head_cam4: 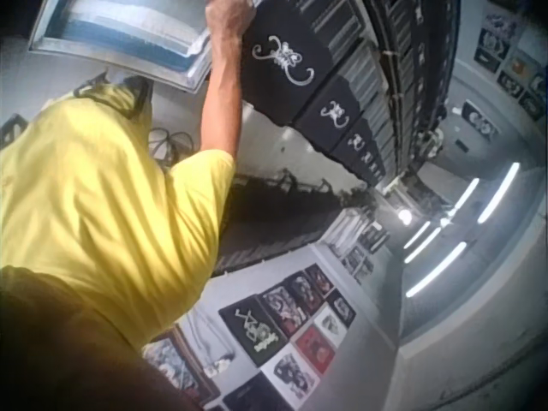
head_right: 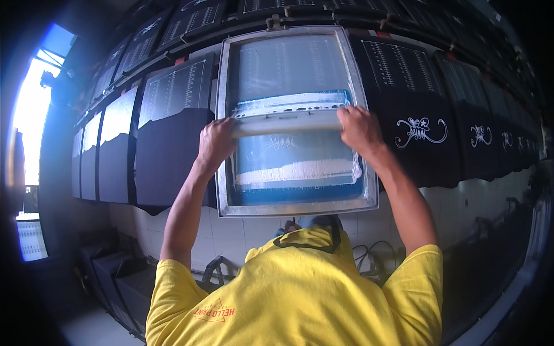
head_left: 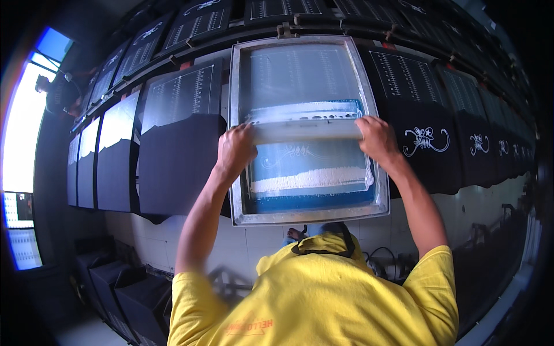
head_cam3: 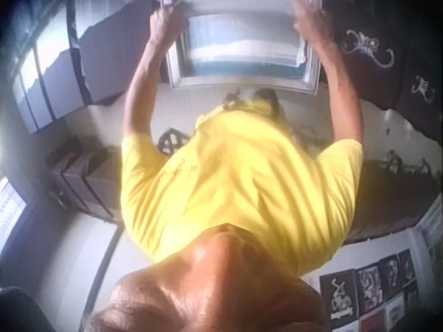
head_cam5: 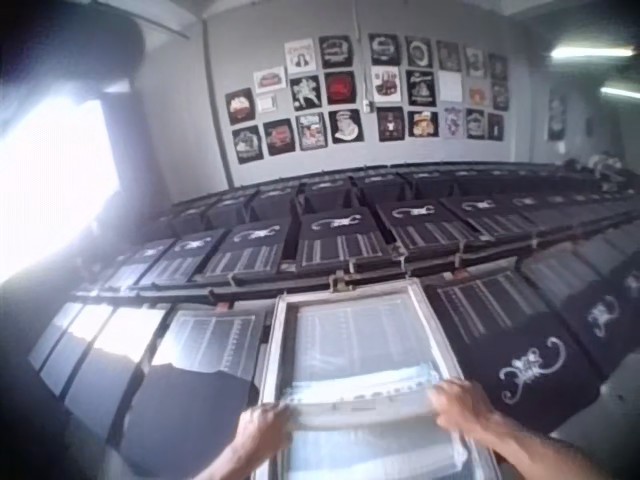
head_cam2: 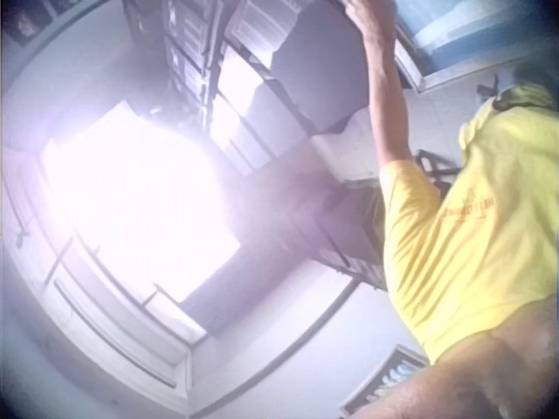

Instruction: The person performs screen printing on a series of black shirts by lowering a mesh frame onto each garment and spreading white ink across the screen with a squeegee. They lift the frame after each pass and move to the next printing station in the row.

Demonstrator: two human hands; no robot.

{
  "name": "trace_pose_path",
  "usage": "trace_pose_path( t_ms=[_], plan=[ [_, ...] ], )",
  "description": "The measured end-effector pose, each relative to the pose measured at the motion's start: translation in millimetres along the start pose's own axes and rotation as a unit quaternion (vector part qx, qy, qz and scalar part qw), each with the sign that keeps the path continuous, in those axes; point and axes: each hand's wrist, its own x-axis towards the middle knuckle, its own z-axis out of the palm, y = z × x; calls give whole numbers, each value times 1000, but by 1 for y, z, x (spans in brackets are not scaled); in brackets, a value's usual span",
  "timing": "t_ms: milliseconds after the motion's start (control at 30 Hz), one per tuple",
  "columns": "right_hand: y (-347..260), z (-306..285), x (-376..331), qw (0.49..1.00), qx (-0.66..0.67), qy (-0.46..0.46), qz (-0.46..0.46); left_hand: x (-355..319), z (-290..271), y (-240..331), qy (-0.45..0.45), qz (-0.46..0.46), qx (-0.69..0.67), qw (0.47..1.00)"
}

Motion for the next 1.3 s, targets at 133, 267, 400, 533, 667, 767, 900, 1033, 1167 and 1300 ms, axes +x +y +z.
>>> trace_pose_path(
  t_ms=[133, 267, 400, 533, 667, 767, 900, 1033, 1167, 1300],
  plan=[
    [-30, -7, -75, 1000, 19, -19, 12, -73, 5, 17, -46, 18, -20, 999],
    [-54, -4, -133, 998, 45, -23, 30, -134, 17, 38, -60, 2, -26, 998],
    [-65, -7, -147, 999, 26, -16, 21, -156, 24, 45, -42, 20, -28, 999],
    [-64, -2, -140, 999, 17, -15, 27, -154, 37, 37, -13, 49, -1, 999],
    [-52, 7, -109, 999, 11, -15, 34, -126, 49, 19, 16, 48, 4, 999],
    [-37, 14, -80, 1000, 9, -11, 26, -91, 50, 5, 26, 56, 10, 998],
    [-11, 25, -37, 1000, -12, -7, 18, -38, 47, -12, 15, 78, 4, 997],
    [10, 33, 7, 999, -14, -28, 19, 8, 53, -29, 0, 43, 5, 999],
    [22, 34, 30, 998, -26, -48, 23, 32, 51, -37, -34, 28, 0, 999],
    [29, 38, 37, 999, -22, -22, 6, 38, 54, -42, 2, 35, -28, 999]
  ],
)
